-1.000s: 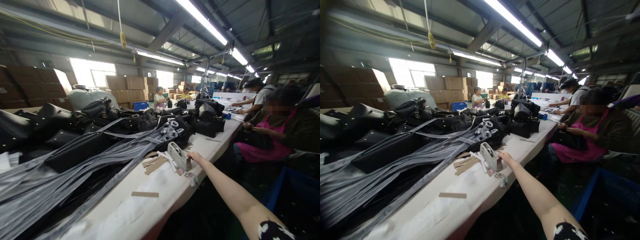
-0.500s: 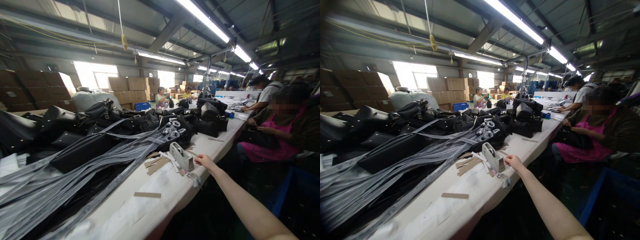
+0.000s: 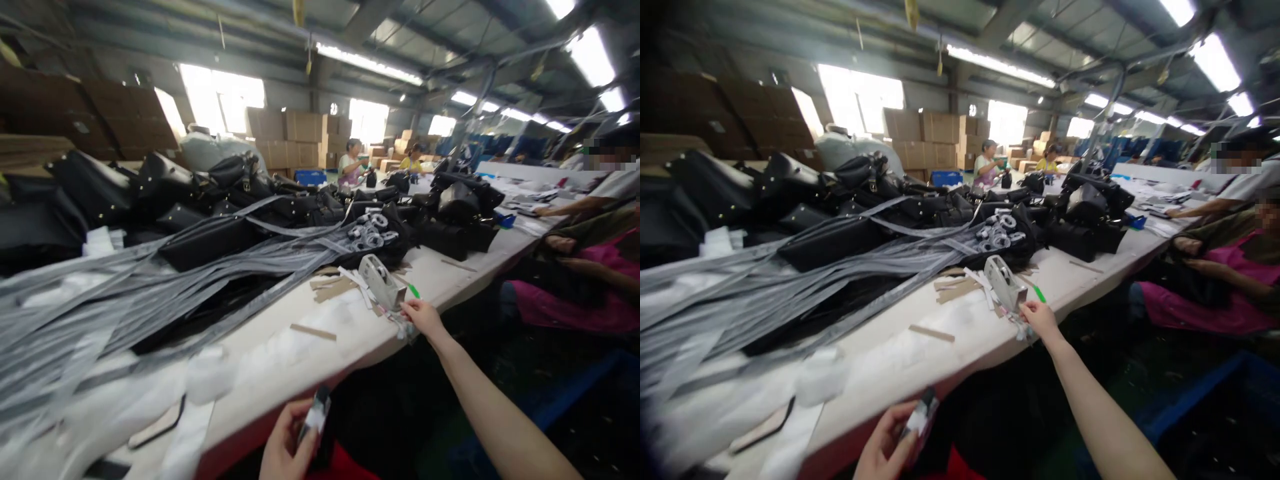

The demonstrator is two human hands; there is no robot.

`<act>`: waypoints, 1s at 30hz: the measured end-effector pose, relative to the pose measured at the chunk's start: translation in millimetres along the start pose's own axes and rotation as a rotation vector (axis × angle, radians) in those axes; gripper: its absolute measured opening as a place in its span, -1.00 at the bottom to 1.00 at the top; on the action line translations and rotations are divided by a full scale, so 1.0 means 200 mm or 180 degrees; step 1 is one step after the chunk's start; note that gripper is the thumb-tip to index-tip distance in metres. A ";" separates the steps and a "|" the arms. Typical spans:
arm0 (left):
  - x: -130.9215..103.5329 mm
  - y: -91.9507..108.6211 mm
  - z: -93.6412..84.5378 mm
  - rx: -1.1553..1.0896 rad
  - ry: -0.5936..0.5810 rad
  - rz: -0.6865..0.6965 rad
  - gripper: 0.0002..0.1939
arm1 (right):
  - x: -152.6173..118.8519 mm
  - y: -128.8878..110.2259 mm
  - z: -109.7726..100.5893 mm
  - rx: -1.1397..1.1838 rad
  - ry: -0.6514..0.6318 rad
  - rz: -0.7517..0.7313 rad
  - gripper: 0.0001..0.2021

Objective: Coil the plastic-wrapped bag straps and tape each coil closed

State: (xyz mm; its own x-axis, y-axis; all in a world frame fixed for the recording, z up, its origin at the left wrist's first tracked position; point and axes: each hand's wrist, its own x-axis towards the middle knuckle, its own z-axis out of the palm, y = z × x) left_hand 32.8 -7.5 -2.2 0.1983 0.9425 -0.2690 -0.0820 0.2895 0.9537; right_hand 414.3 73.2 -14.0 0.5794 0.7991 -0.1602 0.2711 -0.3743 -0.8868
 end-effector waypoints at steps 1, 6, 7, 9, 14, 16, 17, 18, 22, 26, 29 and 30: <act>0.01 0.00 0.01 0.0013 -0.0010 0.0116 -0.51 | -0.10 -0.02 0.07 0.0082 -0.0205 -0.0126 -0.77; 0.03 -0.03 0.02 0.0198 -0.0012 0.0359 -0.67 | -0.69 -0.20 0.45 0.0903 -0.1823 -0.0674 -0.68; 0.02 -0.04 0.02 0.0224 -0.0013 0.0396 -0.70 | -0.79 -0.23 0.50 0.1001 -0.2077 -0.0637 -0.69; 0.01 -0.04 0.01 0.0277 0.0006 0.0451 -0.73 | -0.92 -0.26 0.57 0.1150 -0.2427 -0.0504 -0.69; -0.01 -0.03 -0.03 0.0339 0.0082 0.0570 -0.73 | -0.98 -0.26 0.65 0.1189 -0.2675 -0.0218 -0.64; -0.01 -0.03 -0.05 0.0354 0.0091 0.0596 -0.74 | -0.97 -0.25 0.66 0.1103 -0.2715 -0.0100 -0.62; -0.01 -0.03 -0.05 0.0357 0.0090 0.0600 -0.74 | -0.97 -0.25 0.67 0.1056 -0.2723 -0.0047 -0.61; -0.01 -0.03 -0.05 0.0358 0.0084 0.0600 -0.75 | -0.97 -0.25 0.67 0.1012 -0.2721 -0.0003 -0.61; -0.02 -0.04 -0.06 0.0406 0.0101 0.0592 -0.75 | -0.97 -0.24 0.69 0.0834 -0.2687 0.0108 -0.58; -0.01 -0.04 -0.06 0.0327 0.0087 0.0492 -0.71 | -0.97 -0.21 0.72 0.0794 -0.2712 0.0262 -0.55; 0.01 -0.03 -0.08 0.0424 0.0350 0.0295 -0.62 | -0.97 -0.21 0.73 0.0979 -0.2964 0.0568 -0.52; 0.02 -0.02 -0.10 0.0537 0.0491 0.0244 -0.58 | -0.97 -0.21 0.73 0.1101 -0.3101 0.0677 -0.51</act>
State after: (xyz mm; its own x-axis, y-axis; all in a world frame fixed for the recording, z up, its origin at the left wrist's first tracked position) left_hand 15.1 -2.4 -10.0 0.0452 0.9788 -0.2000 0.0758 0.1962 0.9776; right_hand 177.8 1.7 -9.1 -0.3199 0.8227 -0.4698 -0.0865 -0.5192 -0.8503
